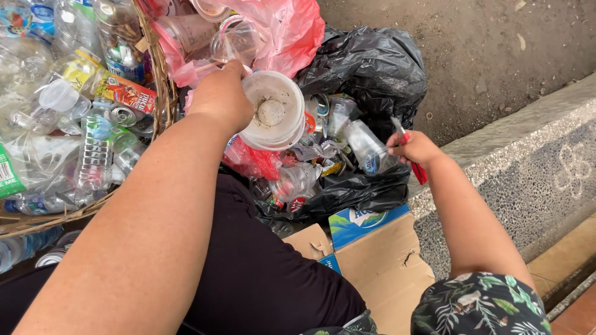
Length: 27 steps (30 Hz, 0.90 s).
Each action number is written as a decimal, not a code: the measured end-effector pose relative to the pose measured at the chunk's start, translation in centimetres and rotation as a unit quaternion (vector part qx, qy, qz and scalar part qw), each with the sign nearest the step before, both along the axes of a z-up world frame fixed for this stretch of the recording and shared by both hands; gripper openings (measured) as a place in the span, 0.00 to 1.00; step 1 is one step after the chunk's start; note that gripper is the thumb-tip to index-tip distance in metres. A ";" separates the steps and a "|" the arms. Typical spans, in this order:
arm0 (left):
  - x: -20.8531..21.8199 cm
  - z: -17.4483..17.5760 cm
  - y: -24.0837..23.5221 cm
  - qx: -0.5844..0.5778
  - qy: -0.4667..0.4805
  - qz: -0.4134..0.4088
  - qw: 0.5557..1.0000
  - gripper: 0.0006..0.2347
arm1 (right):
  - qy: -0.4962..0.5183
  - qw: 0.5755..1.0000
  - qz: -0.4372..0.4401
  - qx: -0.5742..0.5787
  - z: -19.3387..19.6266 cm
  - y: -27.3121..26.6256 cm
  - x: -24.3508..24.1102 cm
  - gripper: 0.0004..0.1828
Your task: The person sits on the ground and sorts through a pile of plastic waste, using a red utility knife to cut open plastic containers and remove labels. They separate the processed items into a woven basket and a stack of white plastic cups.
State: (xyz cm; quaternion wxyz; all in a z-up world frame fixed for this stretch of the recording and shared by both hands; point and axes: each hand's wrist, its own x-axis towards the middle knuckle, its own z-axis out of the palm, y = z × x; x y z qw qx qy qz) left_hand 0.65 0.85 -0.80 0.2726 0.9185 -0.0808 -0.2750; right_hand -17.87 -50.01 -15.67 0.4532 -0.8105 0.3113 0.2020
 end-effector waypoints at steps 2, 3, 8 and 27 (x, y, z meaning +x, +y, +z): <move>-0.3 0.3 -0.2 -0.005 -0.019 0.010 1.000 0.18 | 0.006 0.999 -0.011 0.045 3.4 2.5 0.3 0.10; -0.5 0.4 -0.4 -0.010 -0.037 0.019 0.999 0.19 | 0.012 0.996 -0.023 0.089 5.1 3.7 0.4 0.08; -0.5 0.6 -0.2 -0.011 -0.038 0.021 0.999 0.17 | -0.027 0.978 -0.061 0.196 4.5 9.6 0.2 0.09; 0.0 0.5 0.1 0.026 0.008 0.012 1.000 0.21 | 0.014 0.972 -0.027 -0.231 -19.2 0.9 9.4 0.23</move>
